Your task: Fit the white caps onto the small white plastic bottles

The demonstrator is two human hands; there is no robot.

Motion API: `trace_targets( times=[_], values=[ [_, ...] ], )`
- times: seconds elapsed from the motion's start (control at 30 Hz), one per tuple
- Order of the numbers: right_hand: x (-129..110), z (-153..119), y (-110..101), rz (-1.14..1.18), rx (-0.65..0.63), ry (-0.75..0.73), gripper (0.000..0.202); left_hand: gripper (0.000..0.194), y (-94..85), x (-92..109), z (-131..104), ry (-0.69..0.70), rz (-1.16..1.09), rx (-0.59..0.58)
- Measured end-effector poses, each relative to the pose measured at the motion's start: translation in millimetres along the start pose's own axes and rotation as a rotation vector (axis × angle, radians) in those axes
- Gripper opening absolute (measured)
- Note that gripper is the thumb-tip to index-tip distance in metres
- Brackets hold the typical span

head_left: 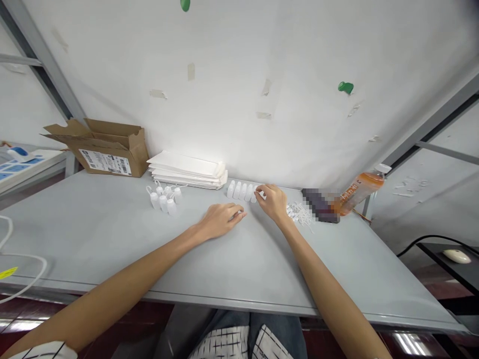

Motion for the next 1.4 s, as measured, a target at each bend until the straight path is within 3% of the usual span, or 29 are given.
trace_targets(
  times=[0.53, 0.9, 1.0, 1.17, 1.27, 1.4],
  values=[
    [-0.7, -2.1, -0.2, 0.006, -0.018, 0.032, 0.016, 0.04, 0.2, 0.0, -0.9, 0.018, 0.04, 0.001],
    [0.6, -6.2, -5.7, 0.045, 0.086, 0.025, 0.017, 0.027, -18.0, -1.7, 1.9, -0.016, 0.093, 0.141],
    [3.0, -6.8, -8.2, 0.043, 0.124, 0.044, 0.018, 0.024, -35.4, -4.6, 2.7, -0.037, 0.142, 0.178],
    [7.3, -8.3, -12.5, 0.078, 0.166, 0.053, 0.022, 0.021, -84.5, -17.0, -3.0, -0.061, 0.198, 0.23],
    [8.9, -9.3, -14.2, 0.089, 0.179, 0.048, 0.023, 0.023, -114.8, -32.7, -11.1, -0.098, 0.19, 0.328],
    [11.3, -9.2, -17.4, 0.119, 0.206, 0.048, 0.023, 0.031, -147.7, -58.8, -30.2, -0.178, 0.122, 0.351]
  ],
)
Point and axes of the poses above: each hand's wrist, its own z-axis towards the middle knuckle, its own y-axis out of the palm, x = y × z, the point moved 1 cm from there along z, towards the middle knuckle, and after that the axes turned 2 degrees about z, right-handed, at the moved point
